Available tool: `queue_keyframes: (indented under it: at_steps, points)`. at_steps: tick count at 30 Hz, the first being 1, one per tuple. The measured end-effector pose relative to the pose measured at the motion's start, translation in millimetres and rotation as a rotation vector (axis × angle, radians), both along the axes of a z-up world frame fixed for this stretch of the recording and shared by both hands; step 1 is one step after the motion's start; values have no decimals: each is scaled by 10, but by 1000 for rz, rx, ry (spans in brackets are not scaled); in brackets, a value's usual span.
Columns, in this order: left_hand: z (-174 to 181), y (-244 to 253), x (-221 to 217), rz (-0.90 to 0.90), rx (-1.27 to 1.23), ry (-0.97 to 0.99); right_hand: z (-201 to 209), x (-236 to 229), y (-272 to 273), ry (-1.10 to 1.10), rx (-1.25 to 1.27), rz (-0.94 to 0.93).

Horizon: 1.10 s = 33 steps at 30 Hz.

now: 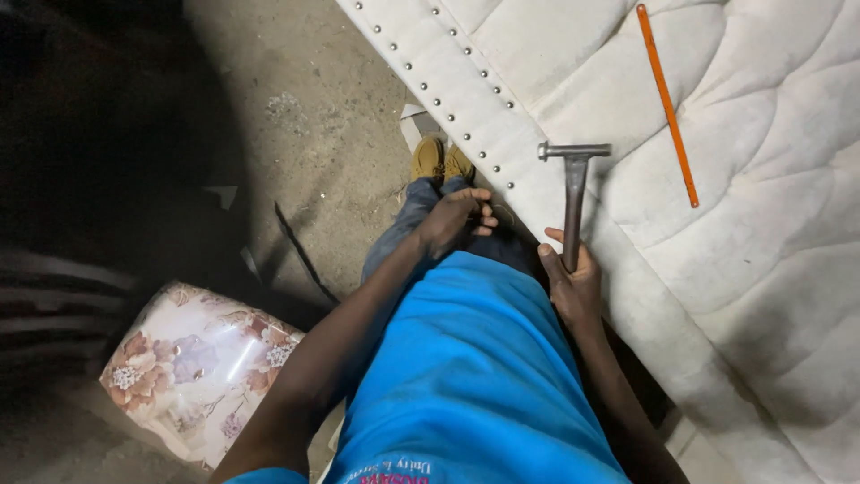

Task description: Hammering decorative metal studs into the border of a tufted headboard

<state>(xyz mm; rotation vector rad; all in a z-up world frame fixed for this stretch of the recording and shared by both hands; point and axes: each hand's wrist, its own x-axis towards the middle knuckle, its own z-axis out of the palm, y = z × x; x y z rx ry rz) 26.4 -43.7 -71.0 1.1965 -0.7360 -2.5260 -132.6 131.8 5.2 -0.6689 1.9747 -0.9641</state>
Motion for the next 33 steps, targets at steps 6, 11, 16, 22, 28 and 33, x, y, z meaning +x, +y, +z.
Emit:
queue_keyframes:
  at_steps: [6, 11, 16, 22, 28, 33]
  points:
    - [210, 273, -547, 36, 130, 142, 149, 91, -133, -85, -192, -139]
    - [185, 515, -865, 67, 258, 154, 164, 106, -255, -37, -331, -207]
    - [154, 545, -855, 80, 258, 158, 256, 94, -264, 9, -288, -146]
    - [69, 554, -802, 52, 260, 169, 219, 98, -254, -3, -299, -103]
    - [222, 519, -721, 48, 248, 158, 90, 107, -145, -111, -229, -144]
    - [102, 516, -747, 63, 271, 106, 13, 130, -127, -151, -239, -209]
